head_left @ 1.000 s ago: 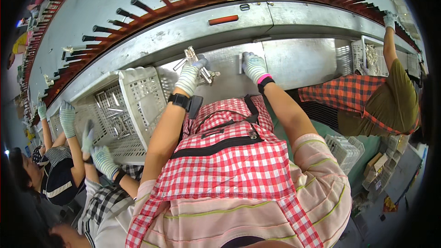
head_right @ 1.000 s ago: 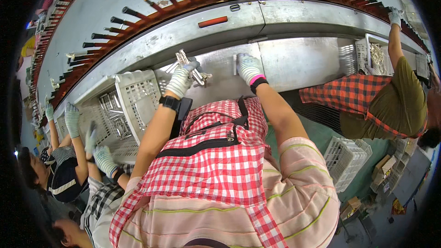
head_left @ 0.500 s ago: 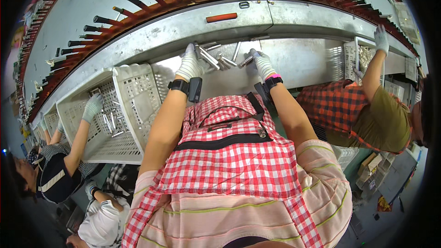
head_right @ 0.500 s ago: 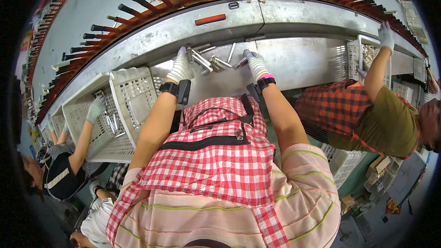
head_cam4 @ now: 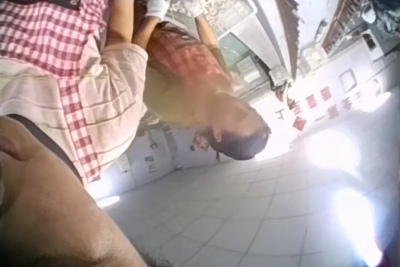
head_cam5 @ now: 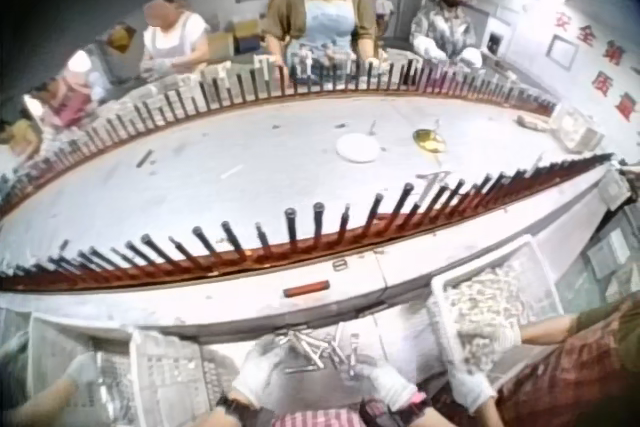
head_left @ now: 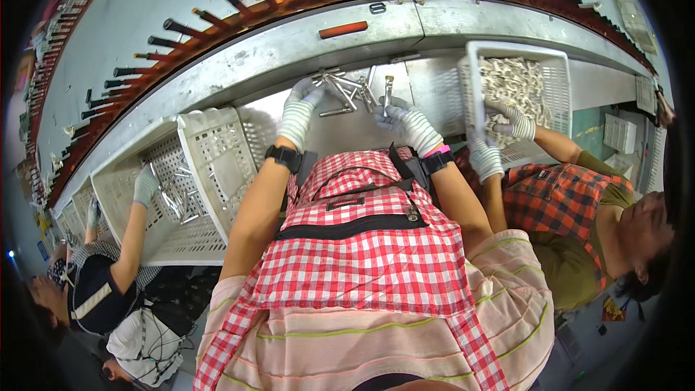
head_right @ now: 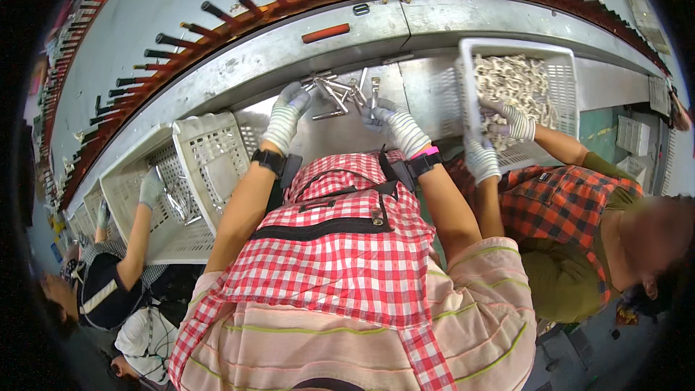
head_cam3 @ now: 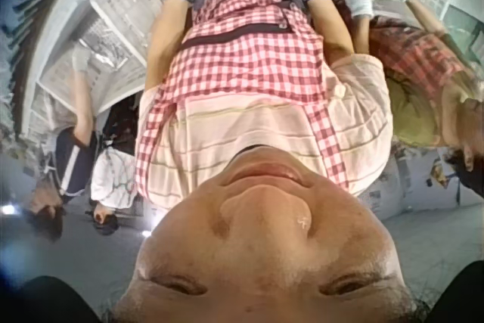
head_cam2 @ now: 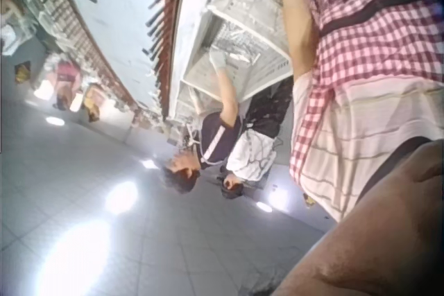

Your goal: Assembling small plastic components on a production line in a factory setting.

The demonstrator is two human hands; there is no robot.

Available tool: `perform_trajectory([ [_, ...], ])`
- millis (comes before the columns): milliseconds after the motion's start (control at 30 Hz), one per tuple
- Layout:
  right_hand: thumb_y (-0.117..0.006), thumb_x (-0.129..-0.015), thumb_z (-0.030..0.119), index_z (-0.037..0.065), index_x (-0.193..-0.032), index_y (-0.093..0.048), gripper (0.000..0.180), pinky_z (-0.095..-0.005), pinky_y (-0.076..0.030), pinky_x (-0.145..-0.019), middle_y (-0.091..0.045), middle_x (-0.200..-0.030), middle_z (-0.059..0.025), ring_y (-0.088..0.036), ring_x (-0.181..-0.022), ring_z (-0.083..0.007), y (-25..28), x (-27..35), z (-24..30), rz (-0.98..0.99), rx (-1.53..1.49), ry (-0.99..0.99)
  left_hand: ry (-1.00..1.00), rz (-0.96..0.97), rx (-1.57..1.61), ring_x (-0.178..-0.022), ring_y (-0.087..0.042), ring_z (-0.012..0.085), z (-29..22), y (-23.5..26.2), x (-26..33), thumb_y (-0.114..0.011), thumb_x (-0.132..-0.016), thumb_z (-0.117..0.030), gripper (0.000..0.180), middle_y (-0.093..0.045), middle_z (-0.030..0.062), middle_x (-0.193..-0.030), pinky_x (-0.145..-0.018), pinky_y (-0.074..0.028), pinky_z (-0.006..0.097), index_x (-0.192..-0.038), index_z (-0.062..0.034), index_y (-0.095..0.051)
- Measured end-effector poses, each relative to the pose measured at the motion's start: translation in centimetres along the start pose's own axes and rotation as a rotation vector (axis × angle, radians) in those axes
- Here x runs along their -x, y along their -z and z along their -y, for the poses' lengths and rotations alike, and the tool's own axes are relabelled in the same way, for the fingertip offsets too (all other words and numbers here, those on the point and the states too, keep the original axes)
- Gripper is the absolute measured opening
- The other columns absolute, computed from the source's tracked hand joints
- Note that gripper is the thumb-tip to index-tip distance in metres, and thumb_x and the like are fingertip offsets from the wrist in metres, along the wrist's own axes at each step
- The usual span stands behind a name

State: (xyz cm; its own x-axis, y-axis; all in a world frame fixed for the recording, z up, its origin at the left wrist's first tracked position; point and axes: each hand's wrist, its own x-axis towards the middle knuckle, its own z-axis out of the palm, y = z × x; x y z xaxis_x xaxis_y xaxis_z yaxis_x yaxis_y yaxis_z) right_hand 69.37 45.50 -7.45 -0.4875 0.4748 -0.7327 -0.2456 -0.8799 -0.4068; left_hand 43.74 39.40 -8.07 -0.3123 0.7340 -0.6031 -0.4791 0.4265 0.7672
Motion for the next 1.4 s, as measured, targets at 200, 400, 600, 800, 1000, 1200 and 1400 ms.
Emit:
perform_trajectory([
  [200,-0.055,-0.086,0.025,-0.001,-0.106,-0.057,0.032,-0.0313,-0.046,-0.077,-0.062,-0.089,-0.0097,-0.058,-0.085,-0.0190,-7.9,3.7,0.9,0.269,0.916,0.329,-0.016,0.592,-0.275,-0.101,-0.053,0.0176,-3.9,-4.6,5.2,-0.058,-0.088,-0.035,0.049,-0.058,0.0075,-0.109,-0.089,-0.043,0.029,-0.123,-0.0028,-0.049],
  [400,-0.061,-0.082,0.020,0.005,-0.117,-0.054,0.038,-0.0372,-0.046,-0.082,-0.061,-0.103,-0.0169,-0.059,-0.094,-0.0287,0.6,2.7,5.3,-0.359,0.624,0.820,0.045,0.482,-0.041,-0.094,-0.059,0.0208,-8.0,-2.8,5.9,-0.060,-0.080,-0.052,0.068,-0.057,0.0113,-0.094,-0.087,-0.048,0.035,-0.119,0.0023,-0.049],
  [600,-0.080,-0.059,0.041,0.011,-0.138,-0.031,0.098,-0.0415,-0.033,-0.103,-0.024,-0.141,-0.0281,-0.037,-0.124,-0.0422,14.5,3.6,11.9,-0.991,1.400,0.307,0.089,0.313,-0.052,-0.098,-0.058,0.0254,-9.6,0.3,9.3,-0.062,-0.081,-0.046,0.064,-0.054,0.0167,-0.113,-0.088,-0.048,0.039,-0.122,0.0017,-0.046],
  [800,-0.077,-0.058,0.052,0.016,-0.142,-0.021,0.107,-0.0505,-0.030,-0.104,-0.008,-0.141,-0.0361,-0.017,-0.130,-0.0514,7.4,3.0,8.3,-0.750,1.763,-0.008,0.103,0.087,0.024,-0.098,-0.058,0.0270,-7.8,3.2,12.5,-0.058,-0.088,-0.029,0.046,-0.057,0.0189,-0.111,-0.087,-0.047,0.039,-0.120,0.0031,-0.049],
  [1000,-0.075,-0.063,0.043,0.015,-0.135,-0.034,0.087,-0.0526,-0.029,-0.103,-0.015,-0.140,-0.0341,-0.024,-0.127,-0.0516,7.8,2.7,6.8,-0.809,1.698,0.097,0.129,0.054,-0.010,-0.111,-0.051,0.0298,-7.0,3.2,12.9,-0.058,-0.088,-0.036,0.057,-0.050,0.0210,-0.120,-0.096,-0.042,0.042,-0.126,0.0041,-0.042],
  [1200,-0.074,-0.064,0.041,0.017,-0.137,-0.035,0.086,-0.0530,-0.026,-0.105,-0.016,-0.144,-0.0251,-0.017,-0.130,-0.0483,7.0,1.5,6.7,-0.945,1.752,0.123,0.134,0.041,0.038,-0.101,-0.057,0.0268,-6.6,3.7,11.8,-0.057,-0.090,-0.024,0.041,-0.055,0.0190,-0.113,-0.091,-0.045,0.039,-0.120,0.0031,-0.049],
  [1400,-0.077,-0.061,0.033,0.011,-0.129,-0.043,0.080,-0.0511,-0.029,-0.103,-0.037,-0.132,-0.0248,-0.030,-0.123,-0.0476,8.5,0.5,4.2,-1.043,1.630,0.317,0.081,0.066,-0.008,-0.102,-0.056,0.0256,-7.6,4.0,11.6,-0.058,-0.089,-0.024,0.044,-0.054,0.0182,-0.115,-0.092,-0.045,0.038,-0.121,0.0049,-0.047],
])
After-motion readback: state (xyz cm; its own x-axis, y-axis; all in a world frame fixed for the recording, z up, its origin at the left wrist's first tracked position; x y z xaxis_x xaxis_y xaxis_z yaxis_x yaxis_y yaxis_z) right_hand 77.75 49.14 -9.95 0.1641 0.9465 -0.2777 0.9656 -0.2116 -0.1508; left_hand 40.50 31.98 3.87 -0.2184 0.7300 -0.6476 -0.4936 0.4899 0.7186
